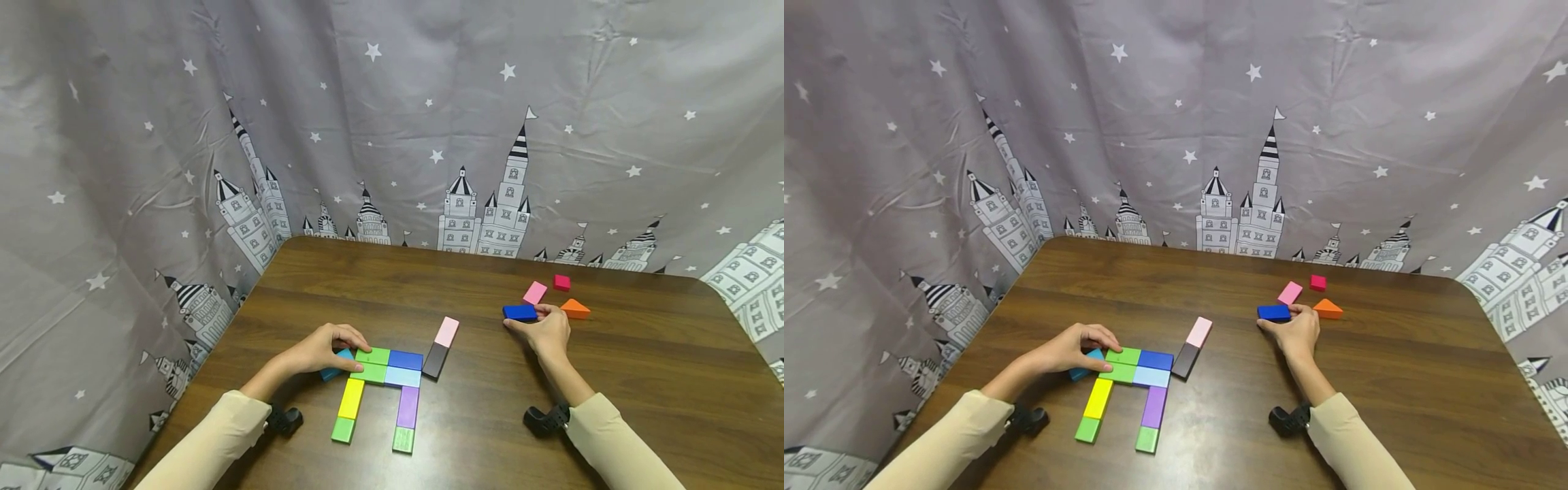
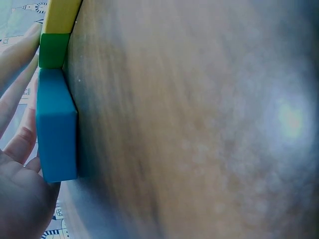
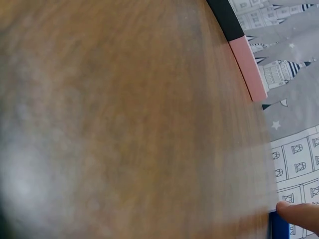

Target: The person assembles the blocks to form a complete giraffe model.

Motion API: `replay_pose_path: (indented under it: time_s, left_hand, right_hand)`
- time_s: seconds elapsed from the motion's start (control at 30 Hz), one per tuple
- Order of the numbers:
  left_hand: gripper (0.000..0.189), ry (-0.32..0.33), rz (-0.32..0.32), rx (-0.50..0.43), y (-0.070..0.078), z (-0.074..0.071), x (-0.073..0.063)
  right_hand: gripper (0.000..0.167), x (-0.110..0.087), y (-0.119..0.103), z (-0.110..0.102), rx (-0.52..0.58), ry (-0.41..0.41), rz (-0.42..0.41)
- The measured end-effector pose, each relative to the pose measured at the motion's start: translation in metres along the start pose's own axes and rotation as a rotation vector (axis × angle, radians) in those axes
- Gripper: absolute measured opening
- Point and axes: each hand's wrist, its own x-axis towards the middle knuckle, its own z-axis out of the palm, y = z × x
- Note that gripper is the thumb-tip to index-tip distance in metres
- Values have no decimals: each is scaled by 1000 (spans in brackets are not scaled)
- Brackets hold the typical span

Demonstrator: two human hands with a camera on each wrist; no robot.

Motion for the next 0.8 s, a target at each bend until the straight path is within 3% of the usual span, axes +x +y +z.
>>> replay_pose_path:
  time_s: [0.8]
  left_hand:
    - [30,-9,11,-17,2,0,1]
  right_hand:
    - [68,4,0,-2,-1,-8,-1]
